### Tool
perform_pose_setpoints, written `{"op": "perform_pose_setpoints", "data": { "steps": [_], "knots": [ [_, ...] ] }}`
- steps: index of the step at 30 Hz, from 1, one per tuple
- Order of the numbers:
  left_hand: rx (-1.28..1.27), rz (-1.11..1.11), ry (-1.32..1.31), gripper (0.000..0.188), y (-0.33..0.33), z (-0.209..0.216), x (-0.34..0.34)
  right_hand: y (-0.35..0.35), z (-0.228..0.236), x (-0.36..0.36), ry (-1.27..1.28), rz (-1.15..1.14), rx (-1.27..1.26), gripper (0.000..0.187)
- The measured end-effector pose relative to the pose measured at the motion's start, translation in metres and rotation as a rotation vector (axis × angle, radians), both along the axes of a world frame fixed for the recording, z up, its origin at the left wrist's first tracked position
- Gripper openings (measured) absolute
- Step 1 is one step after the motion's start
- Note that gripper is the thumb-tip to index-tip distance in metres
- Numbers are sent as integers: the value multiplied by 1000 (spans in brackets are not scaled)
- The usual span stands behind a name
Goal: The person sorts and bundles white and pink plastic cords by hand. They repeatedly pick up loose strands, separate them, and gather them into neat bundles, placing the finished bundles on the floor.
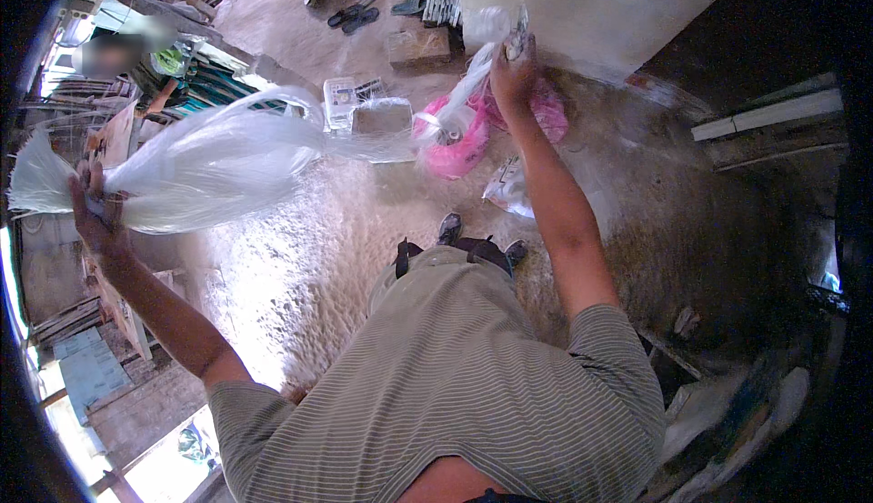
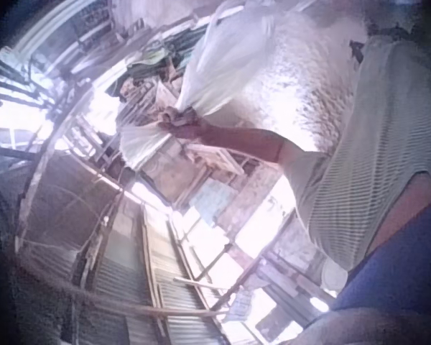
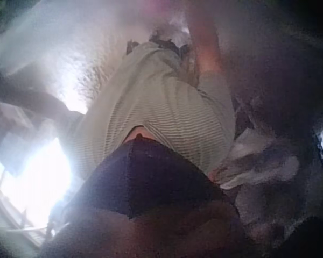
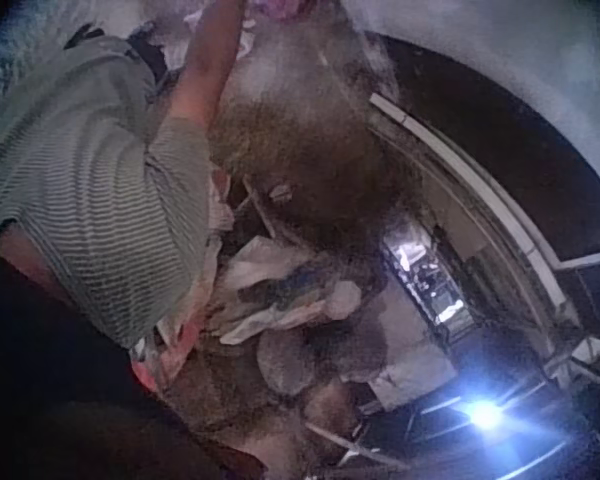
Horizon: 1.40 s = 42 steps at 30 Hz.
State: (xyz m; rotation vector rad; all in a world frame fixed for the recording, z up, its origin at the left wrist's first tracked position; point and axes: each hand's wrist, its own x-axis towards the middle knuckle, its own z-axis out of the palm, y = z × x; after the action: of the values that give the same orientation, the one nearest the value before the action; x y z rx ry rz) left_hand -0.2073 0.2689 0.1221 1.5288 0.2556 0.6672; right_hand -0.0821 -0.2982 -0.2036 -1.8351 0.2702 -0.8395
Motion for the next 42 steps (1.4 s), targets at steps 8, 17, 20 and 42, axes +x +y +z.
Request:
{"op": "perform_pose_setpoints", "data": {
  "steps": [8, 17, 20, 42],
  "knots": [
    [811, -148, -264, 50, 51, 49, -6, -40, -95, 47, 411, 144, -419, 45],
    [915, -116, -261, 60, 130, 123, -19, 8, -70, -10, 491, 538, -216, 45],
    [1008, -45, -286, 53, 56, 116, -8, 39, -55, -36, 487, 723, -337, 47],
    [206, 95, -360, 48, -58, 82, -38, 110, 23, -158, 606, 993, -334, 41]
  ]
}}
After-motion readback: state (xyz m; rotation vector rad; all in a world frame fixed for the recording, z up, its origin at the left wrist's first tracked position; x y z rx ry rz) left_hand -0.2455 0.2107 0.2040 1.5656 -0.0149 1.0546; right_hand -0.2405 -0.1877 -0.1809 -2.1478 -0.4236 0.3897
